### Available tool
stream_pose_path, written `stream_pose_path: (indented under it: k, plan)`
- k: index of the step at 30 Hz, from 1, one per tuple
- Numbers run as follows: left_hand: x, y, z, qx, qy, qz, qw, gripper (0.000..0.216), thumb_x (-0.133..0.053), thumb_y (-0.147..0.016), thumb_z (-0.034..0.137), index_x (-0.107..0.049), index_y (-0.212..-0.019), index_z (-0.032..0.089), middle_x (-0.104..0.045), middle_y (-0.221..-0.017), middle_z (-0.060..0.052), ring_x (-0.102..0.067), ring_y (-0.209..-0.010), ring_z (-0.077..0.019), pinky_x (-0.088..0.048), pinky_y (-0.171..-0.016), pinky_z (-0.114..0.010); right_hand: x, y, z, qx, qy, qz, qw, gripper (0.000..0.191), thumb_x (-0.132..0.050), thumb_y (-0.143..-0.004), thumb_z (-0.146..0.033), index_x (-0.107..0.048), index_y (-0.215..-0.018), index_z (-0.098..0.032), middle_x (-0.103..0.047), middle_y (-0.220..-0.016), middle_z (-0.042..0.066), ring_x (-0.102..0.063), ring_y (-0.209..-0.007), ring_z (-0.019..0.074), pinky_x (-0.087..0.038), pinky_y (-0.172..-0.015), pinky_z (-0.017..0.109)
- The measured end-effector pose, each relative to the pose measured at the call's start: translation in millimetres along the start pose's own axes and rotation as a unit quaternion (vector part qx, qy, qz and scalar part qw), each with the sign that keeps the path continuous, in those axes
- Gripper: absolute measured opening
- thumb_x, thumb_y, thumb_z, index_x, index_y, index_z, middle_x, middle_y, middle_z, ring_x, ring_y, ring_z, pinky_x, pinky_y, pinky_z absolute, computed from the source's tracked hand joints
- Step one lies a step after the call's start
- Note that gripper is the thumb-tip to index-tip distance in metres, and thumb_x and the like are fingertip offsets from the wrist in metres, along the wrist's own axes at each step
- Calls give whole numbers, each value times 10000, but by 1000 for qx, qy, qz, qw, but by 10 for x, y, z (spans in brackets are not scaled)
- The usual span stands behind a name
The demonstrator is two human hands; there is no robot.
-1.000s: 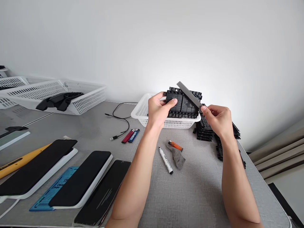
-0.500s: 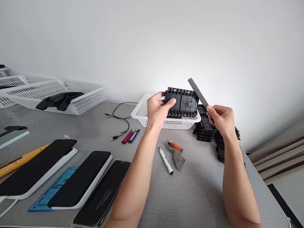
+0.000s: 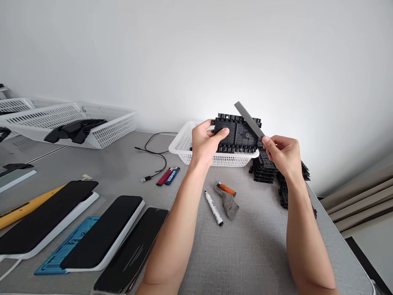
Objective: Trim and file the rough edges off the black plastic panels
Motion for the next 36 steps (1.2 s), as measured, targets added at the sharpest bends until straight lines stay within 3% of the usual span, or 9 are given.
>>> stream_pose_path:
  k: [6,13,20,26,30,33,36]
  plan:
    - [20,1,18,9,-9,18,1000,247,-795,-606,210,-681,-823,173,-718,-739,-19,-682,-747,-196,-549,-754,-348,25,-7,16,-8,12,34,999,521,-620,-813,-651,-610,-616,-168,-474,-486,-2,-409,-424,109,-274,-408,255]
    - [4,14,27,-3,-6,9,1000,240,-800,-617,209,-677,-819,171,-716,-755,-31,-687,-778,-202,-544,-784,-361,-36,12,-8,1,3,-4,1000,529,-623,-803,-665,-623,-628,-166,-499,-505,7,-424,-434,111,-280,-407,252]
    - [16,-12,-10,13,1,19,1000,250,-800,-587,200,-679,-803,165,-723,-774,-25,-679,-778,-191,-538,-807,-360,7,-3,58,-20,1,65,998,517,-626,-813,-646,-596,-612,-171,-497,-523,7,-433,-436,113,-278,-404,256]
    - [-31,24,2,32,0,-44,999,275,-805,-606,207,-665,-840,172,-717,-772,-25,-678,-747,-192,-546,-762,-348,-99,46,-83,-17,-52,94,994,460,-582,-854,-630,-593,-734,-186,-479,-588,-12,-422,-474,109,-305,-427,251]
    - [-84,91,24,28,-61,-118,991,261,-771,-663,218,-626,-879,194,-690,-745,-20,-649,-663,-171,-529,-646,-303,-183,66,-135,-28,-13,112,993,461,-651,-798,-636,-596,-921,-195,-529,-712,-6,-459,-562,113,-354,-477,239]
    - [-112,125,28,17,-105,-150,983,280,-735,-702,215,-593,-943,228,-656,-704,4,-618,-604,-155,-497,-559,-274,-173,56,-104,-39,-10,112,993,482,-716,-738,-629,-578,-895,-195,-514,-701,-19,-420,-556,100,-337,-471,230]
    - [-102,111,-4,16,-116,-144,983,321,-690,-723,171,-578,-1011,257,-632,-683,21,-604,-583,-152,-489,-538,-274,-132,27,-46,-65,-80,75,992,447,-734,-733,-603,-589,-840,-194,-468,-627,-42,-367,-498,83,-294,-427,223]
Point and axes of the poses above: each hand's wrist, its own y-axis away from the middle knuckle, its own x-axis out of the back of the hand, z = x × y, the point moved 1 cm from there along -y, towards the middle knuckle
